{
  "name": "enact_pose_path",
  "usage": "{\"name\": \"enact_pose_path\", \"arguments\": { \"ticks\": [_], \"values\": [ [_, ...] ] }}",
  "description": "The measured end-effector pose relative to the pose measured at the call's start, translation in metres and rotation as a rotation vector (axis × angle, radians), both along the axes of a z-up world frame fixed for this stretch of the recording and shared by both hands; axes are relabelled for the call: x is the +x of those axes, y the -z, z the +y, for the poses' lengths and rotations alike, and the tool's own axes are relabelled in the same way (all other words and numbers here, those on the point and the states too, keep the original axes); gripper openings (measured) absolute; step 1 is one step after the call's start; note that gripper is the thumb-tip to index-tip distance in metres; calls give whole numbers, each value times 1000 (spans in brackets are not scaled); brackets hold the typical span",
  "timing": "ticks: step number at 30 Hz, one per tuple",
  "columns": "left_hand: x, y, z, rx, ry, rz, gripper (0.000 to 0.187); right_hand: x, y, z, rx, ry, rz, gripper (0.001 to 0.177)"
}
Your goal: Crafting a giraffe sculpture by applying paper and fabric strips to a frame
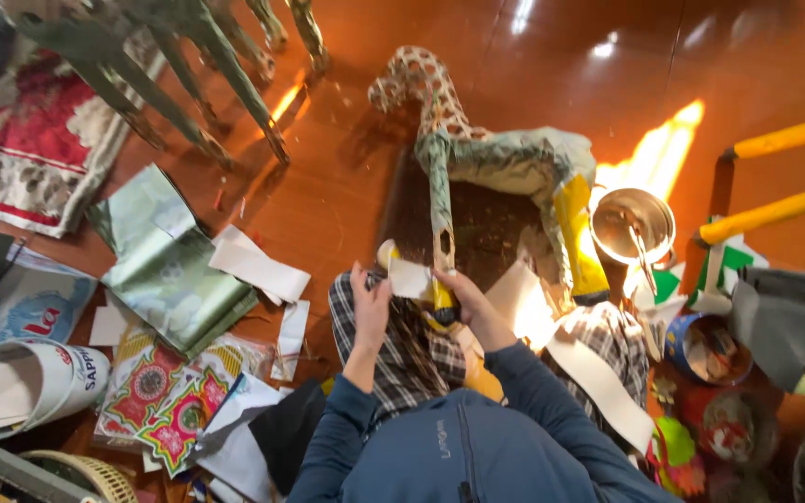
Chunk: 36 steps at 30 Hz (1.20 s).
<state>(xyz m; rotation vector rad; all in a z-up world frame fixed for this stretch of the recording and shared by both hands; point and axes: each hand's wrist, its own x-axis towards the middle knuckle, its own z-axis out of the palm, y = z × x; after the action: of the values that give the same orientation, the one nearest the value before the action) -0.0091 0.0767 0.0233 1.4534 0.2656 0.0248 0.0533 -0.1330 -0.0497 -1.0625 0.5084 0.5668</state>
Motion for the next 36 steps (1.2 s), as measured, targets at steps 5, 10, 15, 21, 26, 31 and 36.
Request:
{"name": "enact_pose_path", "arguments": {
  "ticks": [5,10,15,21,26,31,36],
  "values": [
    [0,49,27,132,108,416,30,-3,-23,3,197,123,93,42],
    [-13,75,15,361,464,217,26,6,37,-10,203,99,136,41],
    [7,82,-3,484,628,277,31,6,11,-12,103,8,59,44],
    [11,91,-4,271,546,285,25,6,3,-12,105,0,55,43],
    [7,79,-3,130,539,317,44,11,24,-19,143,15,21,49],
    [-15,-20,13,350,722,260,87,10,27,-20,125,24,-6,50],
    [-2,75,-5,456,785,66,72,9,19,-16,102,-5,-28,51]
  ]
}}
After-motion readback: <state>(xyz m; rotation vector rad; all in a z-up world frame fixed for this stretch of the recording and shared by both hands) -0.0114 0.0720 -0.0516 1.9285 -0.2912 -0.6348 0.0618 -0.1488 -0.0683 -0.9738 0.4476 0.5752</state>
